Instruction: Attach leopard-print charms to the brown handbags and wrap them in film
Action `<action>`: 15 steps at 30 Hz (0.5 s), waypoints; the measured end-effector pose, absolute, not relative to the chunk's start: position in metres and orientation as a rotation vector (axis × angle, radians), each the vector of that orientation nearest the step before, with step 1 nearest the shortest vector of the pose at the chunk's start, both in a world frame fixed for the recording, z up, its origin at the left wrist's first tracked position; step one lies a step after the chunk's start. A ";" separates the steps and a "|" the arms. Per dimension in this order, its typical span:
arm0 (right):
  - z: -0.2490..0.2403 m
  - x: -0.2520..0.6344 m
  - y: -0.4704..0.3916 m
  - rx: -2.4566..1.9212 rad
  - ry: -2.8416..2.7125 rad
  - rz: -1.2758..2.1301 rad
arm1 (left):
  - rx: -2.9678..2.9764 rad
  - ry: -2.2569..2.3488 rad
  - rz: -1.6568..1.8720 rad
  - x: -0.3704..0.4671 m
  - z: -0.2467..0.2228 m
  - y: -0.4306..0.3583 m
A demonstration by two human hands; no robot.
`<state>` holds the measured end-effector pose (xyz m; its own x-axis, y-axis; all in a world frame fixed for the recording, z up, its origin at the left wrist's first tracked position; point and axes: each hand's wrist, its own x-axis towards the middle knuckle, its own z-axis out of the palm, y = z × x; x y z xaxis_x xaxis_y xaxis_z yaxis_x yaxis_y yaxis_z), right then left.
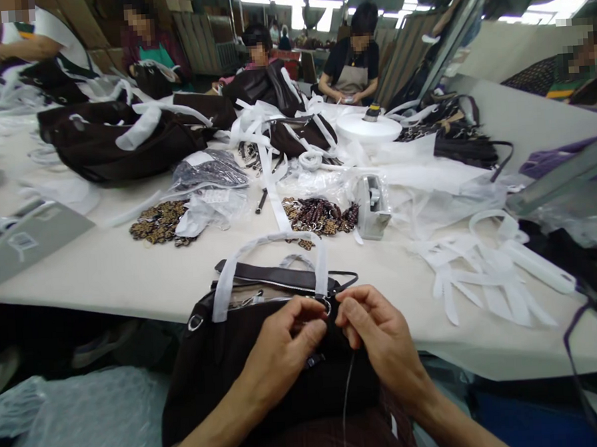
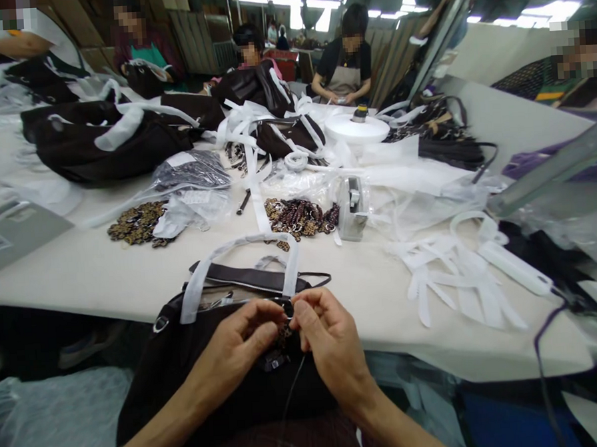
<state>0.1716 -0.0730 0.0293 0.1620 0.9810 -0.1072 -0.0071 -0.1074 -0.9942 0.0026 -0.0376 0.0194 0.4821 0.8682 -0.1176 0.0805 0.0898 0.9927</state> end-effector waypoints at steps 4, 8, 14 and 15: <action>0.041 0.161 -0.073 -1.300 -1.501 0.876 | 1.109 0.601 0.527 0.013 0.024 -0.055; 0.042 0.177 -0.065 -1.219 -1.906 0.750 | 0.991 0.694 0.416 0.007 0.014 -0.055; 0.038 0.210 -0.063 -1.332 -2.171 0.828 | 1.083 0.735 0.386 -0.017 0.007 -0.049; 0.038 0.214 -0.064 -1.359 -2.171 0.836 | 1.091 0.752 0.392 -0.021 0.006 -0.049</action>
